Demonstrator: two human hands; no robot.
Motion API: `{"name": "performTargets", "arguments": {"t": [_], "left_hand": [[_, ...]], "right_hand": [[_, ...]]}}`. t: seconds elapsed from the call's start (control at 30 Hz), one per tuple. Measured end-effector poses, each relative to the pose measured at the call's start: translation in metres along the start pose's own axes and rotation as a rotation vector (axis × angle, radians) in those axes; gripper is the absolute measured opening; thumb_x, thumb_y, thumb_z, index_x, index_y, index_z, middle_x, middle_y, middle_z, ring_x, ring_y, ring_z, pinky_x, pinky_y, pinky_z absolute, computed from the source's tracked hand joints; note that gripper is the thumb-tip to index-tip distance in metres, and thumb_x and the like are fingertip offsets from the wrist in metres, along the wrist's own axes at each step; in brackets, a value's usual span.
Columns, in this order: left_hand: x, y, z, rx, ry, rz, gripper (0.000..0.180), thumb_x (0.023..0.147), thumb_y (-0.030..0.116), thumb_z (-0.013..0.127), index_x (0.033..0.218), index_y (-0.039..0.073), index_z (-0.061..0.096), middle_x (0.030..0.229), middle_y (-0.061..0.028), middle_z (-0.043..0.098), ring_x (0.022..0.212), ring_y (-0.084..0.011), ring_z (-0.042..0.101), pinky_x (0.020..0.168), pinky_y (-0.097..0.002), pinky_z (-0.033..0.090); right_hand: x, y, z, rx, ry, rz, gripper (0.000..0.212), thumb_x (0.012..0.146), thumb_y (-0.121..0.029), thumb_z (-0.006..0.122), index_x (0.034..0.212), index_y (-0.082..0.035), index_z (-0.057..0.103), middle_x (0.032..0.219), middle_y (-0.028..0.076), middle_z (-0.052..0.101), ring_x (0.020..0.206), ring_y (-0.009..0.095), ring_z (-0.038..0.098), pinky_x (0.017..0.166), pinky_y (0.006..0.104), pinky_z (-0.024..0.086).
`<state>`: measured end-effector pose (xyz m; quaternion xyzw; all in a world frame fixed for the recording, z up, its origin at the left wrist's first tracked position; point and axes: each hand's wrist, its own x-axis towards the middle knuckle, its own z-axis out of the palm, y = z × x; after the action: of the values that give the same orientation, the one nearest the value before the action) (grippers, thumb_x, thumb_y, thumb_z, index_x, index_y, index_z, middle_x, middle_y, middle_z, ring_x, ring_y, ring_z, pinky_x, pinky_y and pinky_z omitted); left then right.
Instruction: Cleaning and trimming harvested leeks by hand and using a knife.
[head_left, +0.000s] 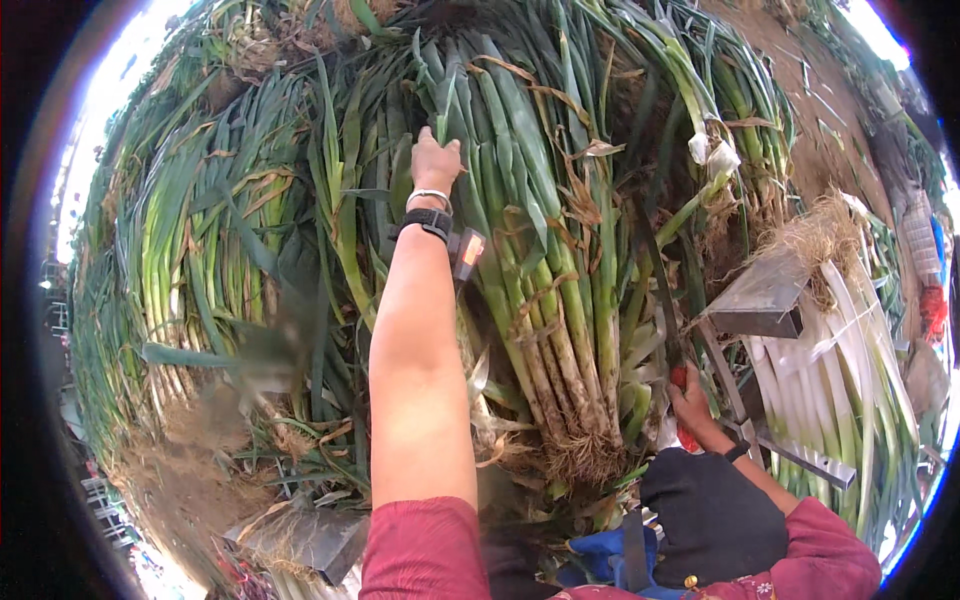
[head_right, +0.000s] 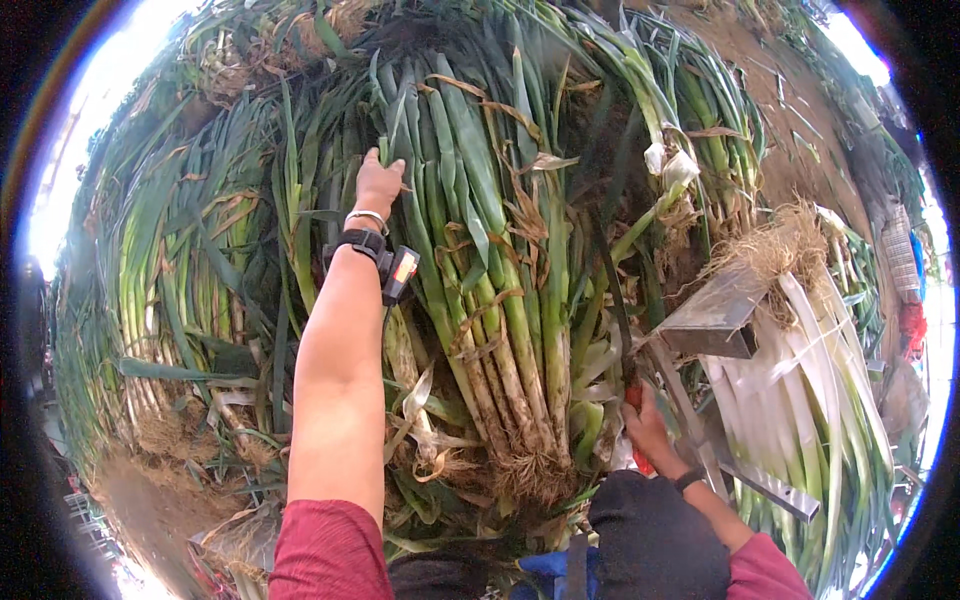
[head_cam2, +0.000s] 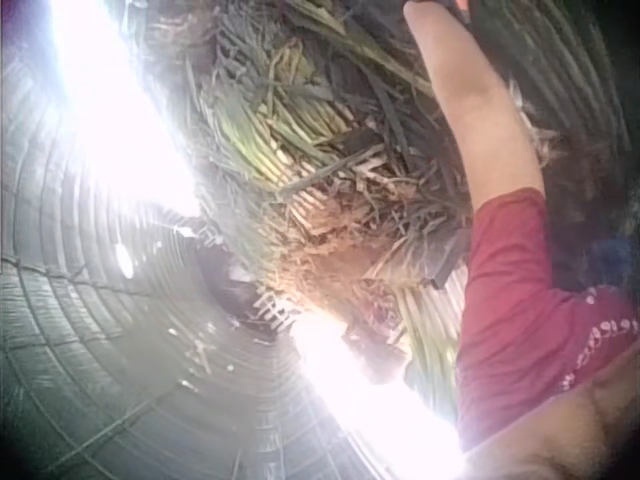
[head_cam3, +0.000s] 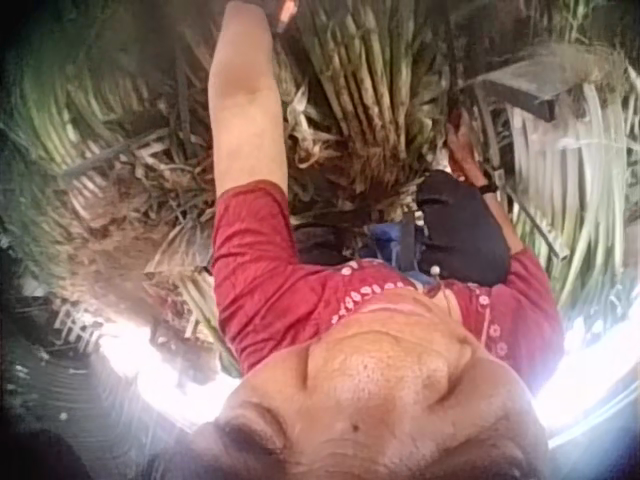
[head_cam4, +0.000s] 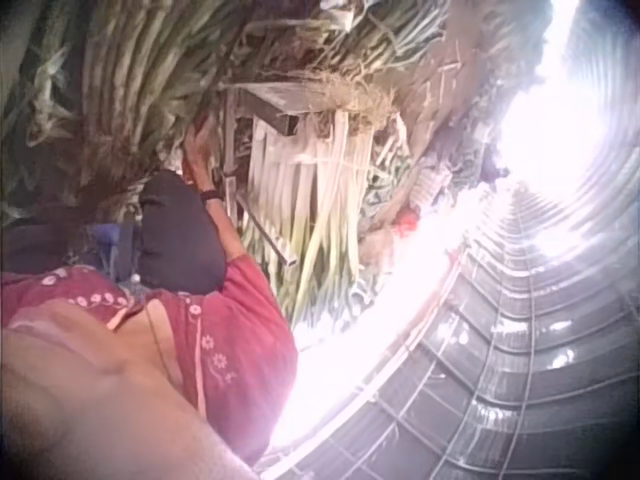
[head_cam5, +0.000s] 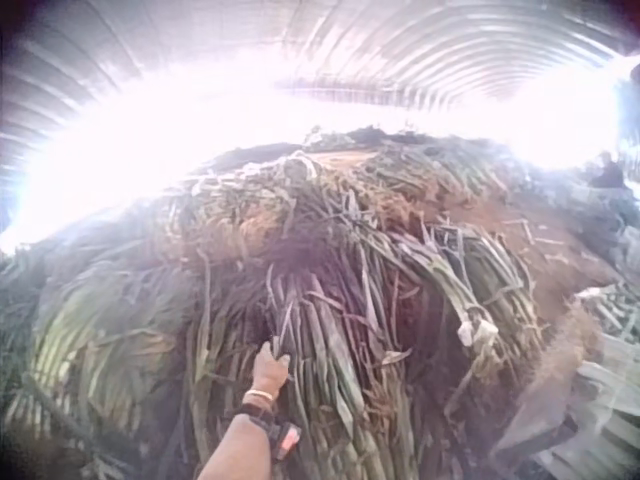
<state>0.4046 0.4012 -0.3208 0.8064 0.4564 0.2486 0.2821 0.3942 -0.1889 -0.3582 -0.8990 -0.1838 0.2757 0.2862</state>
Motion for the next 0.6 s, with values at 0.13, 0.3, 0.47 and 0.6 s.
{"name": "performTargets", "arguments": {"t": [0.13,0.3,0.47,0.6], "left_hand": [[-0.018,0.035,0.009,0.018,0.000,-0.007,0.027,0.086,0.021,0.063,0.101,-0.001,0.064,0.093,-0.0161,0.067,0.081,-0.0268,0.066,0.075,-0.0386,0.050],[-0.033,0.016,-0.008,-0.896,0.024,-0.337,0.020,0.093,0.020,0.055,0.083,0.006,0.063,0.076,-0.0034,0.061,0.049,-0.0124,0.053,0.042,-0.0261,0.040],[-0.065,0.038,-0.038,-1.150,-0.089,-0.326,0.021,0.094,0.023,0.054,0.081,0.008,0.059,0.077,-0.0025,0.061,0.046,-0.0080,0.045,0.040,-0.0211,0.030],[-0.122,0.079,-0.083,-1.003,-0.239,-0.082,0.025,0.096,0.025,0.051,0.080,0.007,0.059,0.069,0.0001,0.056,0.046,-0.0047,0.037,0.041,-0.0208,0.027]], "right_hand": [[0.002,0.019,-0.005,-0.045,0.029,0.032,0.059,0.087,-0.024,0.055,0.138,-0.007,0.031,0.121,0.023,0.054,0.112,0.038,0.053,0.093,0.0405,0.042],[0.003,0.009,-0.002,0.017,-0.035,0.055,0.058,0.089,-0.027,0.054,0.137,-0.006,0.031,0.123,0.024,0.052,0.115,0.038,0.051,0.095,0.0392,0.040],[0.005,0.026,0.002,0.117,-0.030,0.067,0.056,0.088,-0.024,0.057,0.133,0.000,0.034,0.122,0.020,0.052,0.117,0.029,0.049,0.098,0.0335,0.036],[0.007,0.040,0.009,0.145,-0.010,0.056,0.052,0.088,-0.023,0.056,0.131,0.000,0.038,0.119,0.016,0.054,0.112,0.026,0.051,0.096,0.0321,0.037]]}}
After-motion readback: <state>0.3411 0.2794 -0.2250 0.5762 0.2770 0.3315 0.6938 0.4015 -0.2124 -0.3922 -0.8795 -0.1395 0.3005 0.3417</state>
